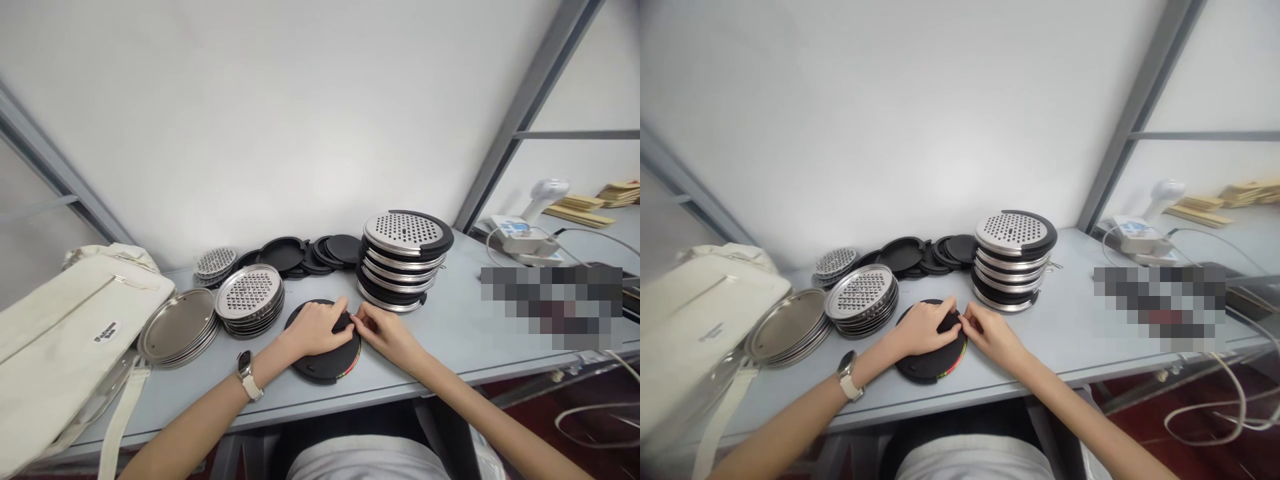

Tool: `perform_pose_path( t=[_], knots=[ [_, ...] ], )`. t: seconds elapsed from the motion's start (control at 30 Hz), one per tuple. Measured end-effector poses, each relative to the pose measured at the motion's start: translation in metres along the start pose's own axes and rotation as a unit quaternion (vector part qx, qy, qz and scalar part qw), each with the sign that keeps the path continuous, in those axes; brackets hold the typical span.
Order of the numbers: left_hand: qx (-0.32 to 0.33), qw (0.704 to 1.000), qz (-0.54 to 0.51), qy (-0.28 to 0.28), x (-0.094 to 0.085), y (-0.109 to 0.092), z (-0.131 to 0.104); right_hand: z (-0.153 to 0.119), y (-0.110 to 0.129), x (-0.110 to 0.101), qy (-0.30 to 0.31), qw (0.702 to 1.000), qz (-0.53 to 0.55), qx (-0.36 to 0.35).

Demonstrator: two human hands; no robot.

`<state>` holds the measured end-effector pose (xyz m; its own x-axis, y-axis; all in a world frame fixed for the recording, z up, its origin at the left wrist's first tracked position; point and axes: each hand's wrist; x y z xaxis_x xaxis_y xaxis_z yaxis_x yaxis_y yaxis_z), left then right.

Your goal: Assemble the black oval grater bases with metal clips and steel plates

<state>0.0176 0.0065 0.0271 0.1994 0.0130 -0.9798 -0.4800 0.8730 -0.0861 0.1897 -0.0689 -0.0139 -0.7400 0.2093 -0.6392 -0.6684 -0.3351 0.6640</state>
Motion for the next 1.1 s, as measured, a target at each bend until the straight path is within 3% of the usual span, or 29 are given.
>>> perform_pose_path(
  t=[0.37,0.73,1.1],
  knots=[
    [0.024,1.0,0.0,-0.004,0.0002,0.0003,-0.0005,0.0014,0.0005,0.0005,0.025,0.999,-0.026,-0.001],
    [0.052,0.999,-0.004,-0.007,-0.001,0.0016,-0.0003,0.0038,-0.0008,-0.0001,-0.017,1.0,-0.004,-0.02],
    [0.06,0.998,-0.012,-0.003,-0.0017,0.0024,-0.0004,0.0,-0.0001,0.0016,0.011,1.0,-0.015,0.005]
  ],
)
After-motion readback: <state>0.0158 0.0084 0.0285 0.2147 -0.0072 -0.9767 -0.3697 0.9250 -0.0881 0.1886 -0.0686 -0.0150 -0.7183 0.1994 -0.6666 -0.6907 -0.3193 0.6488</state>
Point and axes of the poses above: each hand's wrist, its own z-axis towards the middle knuckle, its own x-axis out of the palm, y = z × x, and after that the axes turned 1 degree about -x, right-handed
